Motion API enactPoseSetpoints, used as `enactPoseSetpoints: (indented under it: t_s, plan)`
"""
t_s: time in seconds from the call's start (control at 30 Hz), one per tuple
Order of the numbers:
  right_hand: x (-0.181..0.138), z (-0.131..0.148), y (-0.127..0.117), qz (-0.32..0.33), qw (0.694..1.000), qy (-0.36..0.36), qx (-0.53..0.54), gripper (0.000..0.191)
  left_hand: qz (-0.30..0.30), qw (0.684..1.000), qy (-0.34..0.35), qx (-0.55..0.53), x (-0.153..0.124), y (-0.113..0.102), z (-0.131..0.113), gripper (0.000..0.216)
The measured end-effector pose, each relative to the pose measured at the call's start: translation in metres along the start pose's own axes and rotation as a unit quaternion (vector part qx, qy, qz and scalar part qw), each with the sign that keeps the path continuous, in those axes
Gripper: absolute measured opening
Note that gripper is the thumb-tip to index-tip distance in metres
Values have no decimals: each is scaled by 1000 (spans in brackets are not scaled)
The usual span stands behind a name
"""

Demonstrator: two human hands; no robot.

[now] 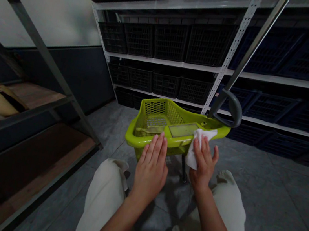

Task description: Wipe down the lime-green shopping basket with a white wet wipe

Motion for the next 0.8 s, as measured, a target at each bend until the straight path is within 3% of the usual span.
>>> enactPoseSetpoints:
  t_s: [0.13, 0.3, 0.4, 0.57, 0.7, 0.8]
  plan:
    - [2, -6, 1, -40, 997, 71, 7, 52, -3, 1000, -5, -3, 1, 0, -1, 75]
    - [2, 42, 11, 26, 998, -48, 31, 56, 1, 1000, -1, -4, -2, 0, 0, 74]
    - [1, 52, 10, 49, 994, -92, 35, 56, 2, 1000, 3, -4, -3, 0, 2, 74]
    - [1, 17, 1, 43, 996, -77, 0, 54, 8, 1000, 1, -8, -2, -1, 1, 74]
    - [1, -15, -5, -9, 1000, 14, -17, 53, 7, 1000, -1, -16, -1, -3, 0, 75]
    - [0, -13, -4, -33, 997, 69, -17, 54, 2, 1000, -1, -18, -1, -3, -1, 76]
Point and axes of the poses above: each hand's wrist, its own x-axis towards the middle knuckle, its own y-axis out of the palm, z = x × y, the point moved 3 cm from there along x, towards the middle knuckle, and after that the axes turned 3 degrees about x, right-handed, at the moved point
